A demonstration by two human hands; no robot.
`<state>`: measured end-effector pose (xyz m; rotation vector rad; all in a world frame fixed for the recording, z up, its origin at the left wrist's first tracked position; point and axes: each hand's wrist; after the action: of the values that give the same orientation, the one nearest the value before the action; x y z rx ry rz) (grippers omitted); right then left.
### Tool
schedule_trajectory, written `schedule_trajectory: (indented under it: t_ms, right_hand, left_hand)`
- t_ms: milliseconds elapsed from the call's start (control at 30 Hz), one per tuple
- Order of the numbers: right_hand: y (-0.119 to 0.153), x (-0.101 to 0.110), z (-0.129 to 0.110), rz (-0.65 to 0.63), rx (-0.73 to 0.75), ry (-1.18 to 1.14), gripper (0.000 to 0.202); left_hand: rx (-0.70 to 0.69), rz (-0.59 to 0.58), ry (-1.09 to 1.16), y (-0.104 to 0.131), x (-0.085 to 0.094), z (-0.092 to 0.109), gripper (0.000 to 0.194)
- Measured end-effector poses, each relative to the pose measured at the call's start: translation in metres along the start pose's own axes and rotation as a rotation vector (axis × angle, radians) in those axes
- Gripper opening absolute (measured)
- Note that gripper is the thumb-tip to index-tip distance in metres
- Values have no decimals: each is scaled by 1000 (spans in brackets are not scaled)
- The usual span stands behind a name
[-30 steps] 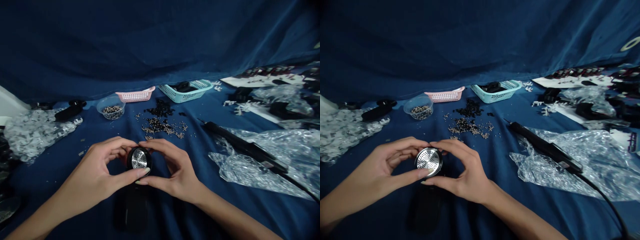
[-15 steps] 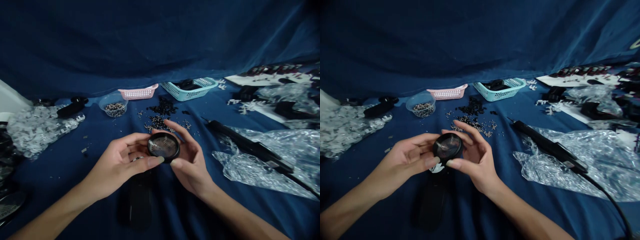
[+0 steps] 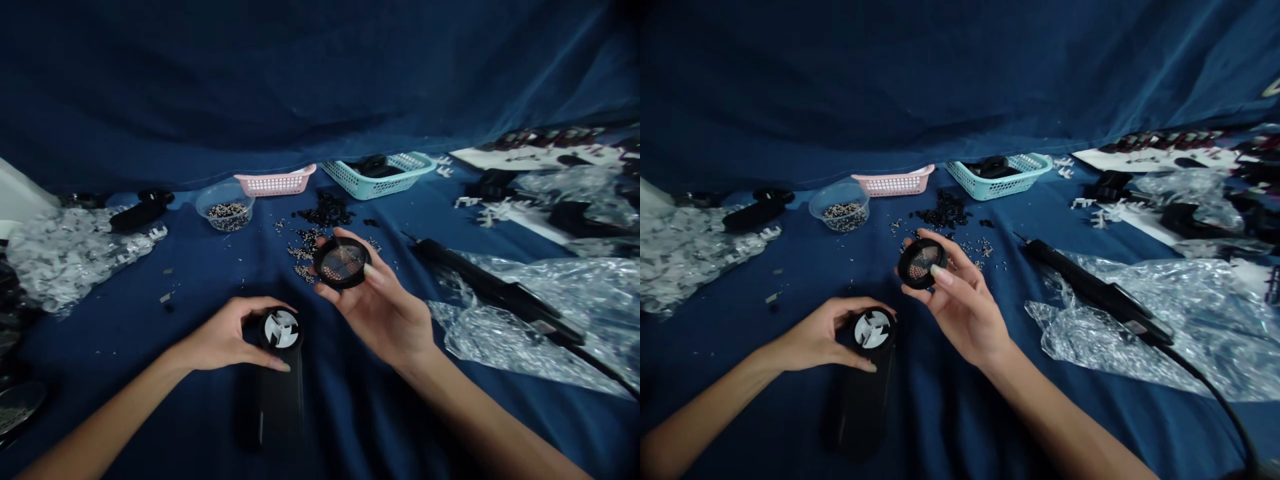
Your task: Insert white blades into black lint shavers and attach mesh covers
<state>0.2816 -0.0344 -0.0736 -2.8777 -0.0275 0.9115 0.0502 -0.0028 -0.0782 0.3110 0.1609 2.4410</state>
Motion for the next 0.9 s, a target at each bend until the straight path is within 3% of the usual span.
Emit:
schedule_trajectory:
  t_ms: [100, 300, 433, 567, 667, 833, 900]
  right_hand:
    - [1, -1, 1, -58, 4, 87, 43]
    - [6, -3, 0, -217, 135, 440, 58]
    - [7, -4, -4, -269, 287, 656, 54]
    - [6, -4, -8, -325, 325, 805, 59]
    - [6, -6, -10, -385, 377, 910, 59]
    - [10, -7, -9, -443, 438, 1008, 60]
    - [12, -8, -8, -453, 441, 1017, 61]
  left_hand:
    - [-8, 53, 142, 1, 1, -3, 67]
    - [69, 124, 671, 9, -7, -2, 61]
    - [253, 326, 804, 17, -22, 2, 51]
    - [394, 462, 837, 22, -37, 6, 44]
    - [340, 501, 796, 25, -43, 9, 40]
    - [91, 482, 604, 31, -48, 12, 27]
    - [77, 489, 562, 34, -48, 13, 27]
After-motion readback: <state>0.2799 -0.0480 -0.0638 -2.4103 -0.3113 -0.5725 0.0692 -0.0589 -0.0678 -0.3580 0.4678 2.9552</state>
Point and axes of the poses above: each hand's wrist, its own y-axis away from the middle knuckle, its own x-axis out of the back of the hand, z = x × y, and after that the axes turned 7 degrees about z, right-handed
